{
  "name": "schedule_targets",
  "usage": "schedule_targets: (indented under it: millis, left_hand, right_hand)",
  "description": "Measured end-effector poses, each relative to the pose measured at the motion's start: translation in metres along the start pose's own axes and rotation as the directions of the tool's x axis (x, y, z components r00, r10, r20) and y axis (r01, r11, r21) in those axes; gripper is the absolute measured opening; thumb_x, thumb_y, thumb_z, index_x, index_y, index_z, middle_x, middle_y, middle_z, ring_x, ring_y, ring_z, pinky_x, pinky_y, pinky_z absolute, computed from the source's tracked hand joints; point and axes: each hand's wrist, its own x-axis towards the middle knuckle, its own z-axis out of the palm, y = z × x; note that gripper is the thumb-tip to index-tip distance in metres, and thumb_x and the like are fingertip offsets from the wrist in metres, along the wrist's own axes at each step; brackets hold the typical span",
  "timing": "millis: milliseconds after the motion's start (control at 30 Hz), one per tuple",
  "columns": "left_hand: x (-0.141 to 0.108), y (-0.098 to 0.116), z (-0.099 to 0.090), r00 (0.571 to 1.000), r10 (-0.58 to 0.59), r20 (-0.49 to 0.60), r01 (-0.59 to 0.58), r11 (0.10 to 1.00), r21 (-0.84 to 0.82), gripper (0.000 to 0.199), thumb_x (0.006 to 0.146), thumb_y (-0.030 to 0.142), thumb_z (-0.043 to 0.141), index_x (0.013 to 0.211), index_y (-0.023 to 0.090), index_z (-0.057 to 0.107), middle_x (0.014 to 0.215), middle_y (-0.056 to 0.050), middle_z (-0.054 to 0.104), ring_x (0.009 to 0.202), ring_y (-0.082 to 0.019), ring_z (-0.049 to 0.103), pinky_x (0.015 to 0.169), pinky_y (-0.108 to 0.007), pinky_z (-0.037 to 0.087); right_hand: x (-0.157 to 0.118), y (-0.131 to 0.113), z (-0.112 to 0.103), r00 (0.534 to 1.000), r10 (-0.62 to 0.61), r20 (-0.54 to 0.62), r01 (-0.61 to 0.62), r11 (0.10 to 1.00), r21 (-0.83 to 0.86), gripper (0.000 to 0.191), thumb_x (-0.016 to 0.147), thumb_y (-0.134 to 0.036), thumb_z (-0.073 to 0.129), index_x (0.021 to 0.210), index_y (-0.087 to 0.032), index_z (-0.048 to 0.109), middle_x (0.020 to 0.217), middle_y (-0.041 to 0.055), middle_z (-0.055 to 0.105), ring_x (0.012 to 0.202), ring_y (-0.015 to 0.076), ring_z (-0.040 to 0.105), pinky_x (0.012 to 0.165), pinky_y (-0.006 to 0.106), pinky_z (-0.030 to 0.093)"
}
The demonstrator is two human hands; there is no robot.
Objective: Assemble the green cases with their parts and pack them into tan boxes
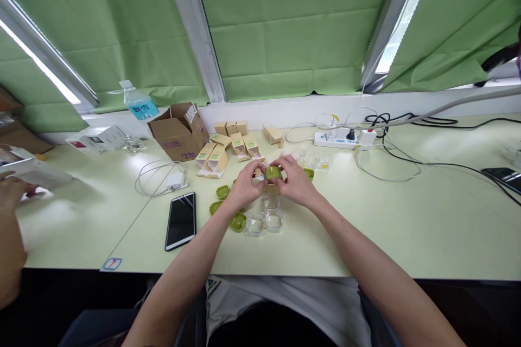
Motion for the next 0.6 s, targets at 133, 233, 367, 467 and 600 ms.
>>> schedule_targets:
  millis: [133, 233, 367, 467, 600]
  left_hand:
    - [-0.001, 0.002, 0.000, 1.000, -0.021, 0.009, 0.021, 0.999, -0.042, 0.022, 0.082, 0.017, 0.066, 0.099, 0.024, 0.055, 0.108, -0.002, 0.069, 0.102, -0.022, 0.064, 0.081, -0.033, 0.049]
    - [-0.002, 0.002, 0.000, 0.999, -0.039, 0.018, 0.040, 0.997, -0.066, 0.023, 0.082, 0.017, 0.066, 0.101, 0.024, 0.055, 0.112, -0.003, 0.070, 0.105, -0.022, 0.064, 0.082, -0.034, 0.050]
    - [-0.001, 0.000, 0.001, 0.999, -0.044, 0.007, 0.044, 0.997, -0.062, 0.026, 0.082, 0.017, 0.066, 0.105, 0.024, 0.057, 0.114, -0.003, 0.070, 0.100, -0.021, 0.062, 0.082, -0.034, 0.049]
    - [0.000, -0.003, -0.001, 0.999, -0.036, -0.008, 0.036, 0.999, -0.040, 0.030, 0.081, 0.016, 0.064, 0.109, 0.024, 0.059, 0.112, -0.002, 0.070, 0.092, -0.020, 0.059, 0.080, -0.034, 0.047]
    - [0.002, -0.005, -0.005, 1.000, -0.007, -0.021, 0.006, 0.997, -0.072, 0.038, 0.077, 0.010, 0.056, 0.112, 0.024, 0.060, 0.112, -0.002, 0.069, 0.098, -0.021, 0.061, 0.089, -0.036, 0.049]
  right_hand:
    - [0.003, 0.002, -0.001, 1.000, -0.005, 0.010, 0.006, 0.999, -0.045, 0.019, 0.095, -0.015, 0.063, 0.109, -0.022, 0.074, 0.114, 0.0108, 0.070, 0.110, 0.0294, 0.066, 0.097, 0.046, 0.054]
    - [0.003, 0.003, 0.000, 0.999, -0.008, 0.038, 0.012, 0.995, -0.103, 0.018, 0.099, -0.017, 0.060, 0.107, -0.022, 0.075, 0.112, 0.0113, 0.073, 0.112, 0.0304, 0.065, 0.101, 0.048, 0.051]
    - [0.001, 0.004, -0.002, 0.997, -0.025, 0.072, 0.035, 0.990, -0.137, 0.024, 0.104, -0.018, 0.052, 0.106, -0.021, 0.075, 0.109, 0.0117, 0.074, 0.109, 0.0297, 0.066, 0.099, 0.047, 0.052]
    - [-0.002, 0.005, -0.007, 0.999, -0.051, 0.010, 0.052, 0.991, -0.123, 0.025, 0.104, -0.018, 0.050, 0.110, -0.022, 0.073, 0.114, 0.0117, 0.073, 0.106, 0.0289, 0.068, 0.094, 0.045, 0.054]
    - [-0.003, 0.009, -0.013, 0.994, -0.019, -0.104, 0.014, 0.999, -0.049, 0.024, 0.097, -0.016, 0.057, 0.116, -0.023, 0.070, 0.124, 0.0108, 0.072, 0.106, 0.0287, 0.070, 0.083, 0.043, 0.059]
